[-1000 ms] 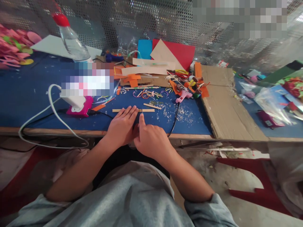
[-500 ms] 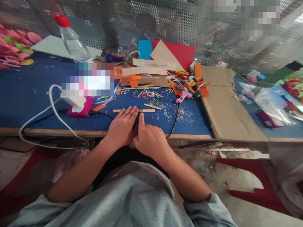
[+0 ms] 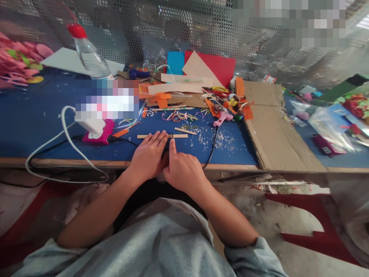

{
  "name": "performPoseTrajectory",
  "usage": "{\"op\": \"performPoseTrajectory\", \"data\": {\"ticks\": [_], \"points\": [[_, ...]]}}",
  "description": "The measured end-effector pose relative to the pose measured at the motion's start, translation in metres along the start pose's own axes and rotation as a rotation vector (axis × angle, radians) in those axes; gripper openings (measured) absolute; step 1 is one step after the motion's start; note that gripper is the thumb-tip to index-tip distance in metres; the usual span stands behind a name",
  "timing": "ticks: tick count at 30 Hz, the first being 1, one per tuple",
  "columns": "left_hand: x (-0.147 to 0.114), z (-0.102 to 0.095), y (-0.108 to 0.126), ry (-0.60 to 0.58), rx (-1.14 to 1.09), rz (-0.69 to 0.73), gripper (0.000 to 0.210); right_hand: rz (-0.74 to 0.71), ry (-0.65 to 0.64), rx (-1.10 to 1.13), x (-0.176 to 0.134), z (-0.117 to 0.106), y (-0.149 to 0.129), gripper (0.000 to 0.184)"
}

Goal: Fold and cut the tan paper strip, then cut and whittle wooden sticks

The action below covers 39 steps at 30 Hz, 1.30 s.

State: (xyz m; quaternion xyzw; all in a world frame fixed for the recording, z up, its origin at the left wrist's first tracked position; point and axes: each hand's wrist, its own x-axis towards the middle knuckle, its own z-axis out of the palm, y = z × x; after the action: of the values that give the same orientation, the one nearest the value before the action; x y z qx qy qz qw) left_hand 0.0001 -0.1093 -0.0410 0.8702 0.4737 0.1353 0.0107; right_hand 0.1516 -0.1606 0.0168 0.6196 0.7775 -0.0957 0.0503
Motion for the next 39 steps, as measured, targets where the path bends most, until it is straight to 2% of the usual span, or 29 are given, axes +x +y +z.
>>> {"op": "performPoseTrajectory", "data": {"ticks": [7,14,21,28,35,39], "points": [[0.000,-0.001,0.001,-0.004,-0.009,-0.007,0.062,-0.021,-0.032,-0.008,-0.011,0.001,-0.002,0.088],[0.000,-0.001,0.000,-0.006,-0.020,-0.005,0.063,-0.005,0.003,0.026,0.003,0.004,0.003,0.089],[-0.001,-0.002,0.000,-0.003,-0.023,0.005,0.063,-0.017,-0.043,-0.006,-0.014,0.007,-0.002,0.088],[0.000,-0.001,0.000,-0.011,-0.015,-0.005,0.063,-0.008,0.003,0.010,0.002,0.005,0.001,0.089],[0.000,-0.003,0.000,-0.010,-0.022,-0.002,0.065,-0.022,-0.038,-0.012,-0.013,0.007,0.001,0.087],[0.000,-0.003,0.001,-0.012,-0.021,-0.006,0.064,-0.018,-0.020,-0.001,-0.007,0.004,0.000,0.087]]}}
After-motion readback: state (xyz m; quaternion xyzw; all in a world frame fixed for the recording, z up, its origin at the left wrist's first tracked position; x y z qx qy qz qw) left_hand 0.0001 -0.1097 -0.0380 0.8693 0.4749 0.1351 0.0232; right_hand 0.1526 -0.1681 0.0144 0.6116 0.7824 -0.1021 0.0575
